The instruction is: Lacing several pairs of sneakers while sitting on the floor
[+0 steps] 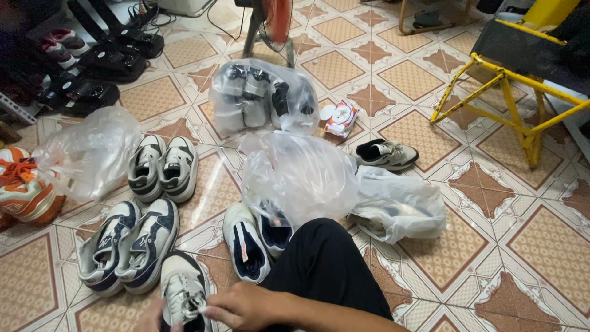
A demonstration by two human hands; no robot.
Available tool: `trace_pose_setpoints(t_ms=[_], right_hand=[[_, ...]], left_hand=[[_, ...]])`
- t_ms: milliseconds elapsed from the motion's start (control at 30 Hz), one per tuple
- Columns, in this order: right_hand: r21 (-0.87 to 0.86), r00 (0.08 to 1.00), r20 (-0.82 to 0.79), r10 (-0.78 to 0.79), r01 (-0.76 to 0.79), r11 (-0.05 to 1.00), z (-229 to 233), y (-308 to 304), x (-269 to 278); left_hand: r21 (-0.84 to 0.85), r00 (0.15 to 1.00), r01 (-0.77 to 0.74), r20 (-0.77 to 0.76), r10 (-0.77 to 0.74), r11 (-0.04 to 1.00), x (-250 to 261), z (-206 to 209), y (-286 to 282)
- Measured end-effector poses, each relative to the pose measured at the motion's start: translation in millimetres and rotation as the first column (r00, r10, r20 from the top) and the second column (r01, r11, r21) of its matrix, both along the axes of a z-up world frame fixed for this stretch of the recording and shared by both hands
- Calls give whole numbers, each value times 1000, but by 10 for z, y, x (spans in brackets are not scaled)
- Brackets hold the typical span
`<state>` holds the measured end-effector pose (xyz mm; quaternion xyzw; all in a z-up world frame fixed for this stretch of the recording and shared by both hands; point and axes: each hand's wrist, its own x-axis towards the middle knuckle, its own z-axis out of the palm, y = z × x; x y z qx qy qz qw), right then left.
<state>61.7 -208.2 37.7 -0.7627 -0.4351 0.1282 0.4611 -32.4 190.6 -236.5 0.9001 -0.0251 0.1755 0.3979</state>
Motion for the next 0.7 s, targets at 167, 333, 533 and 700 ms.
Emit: trace_pose_setpoints(t_ms=[167,333,533,700], right_hand=[[143,981,-174,91,-66,988,-201,64,-37],[120,932,-347,107,-69,990,-88,-43,7],[126,937,-345,60,-18,992,-445,42,78],[153,877,-472,87,-16,988,-698,151,-33]], left_hand=[[-851,897,-221,-369,-244,477,229,490,-1370],[-255,886,-322,-421,195,912,9,1406,-1799],[-378,883,-328,-449,139,866,-53,1825,-1838],[-821,921,-344,-389,-4,455,-135,1661,-1861]])
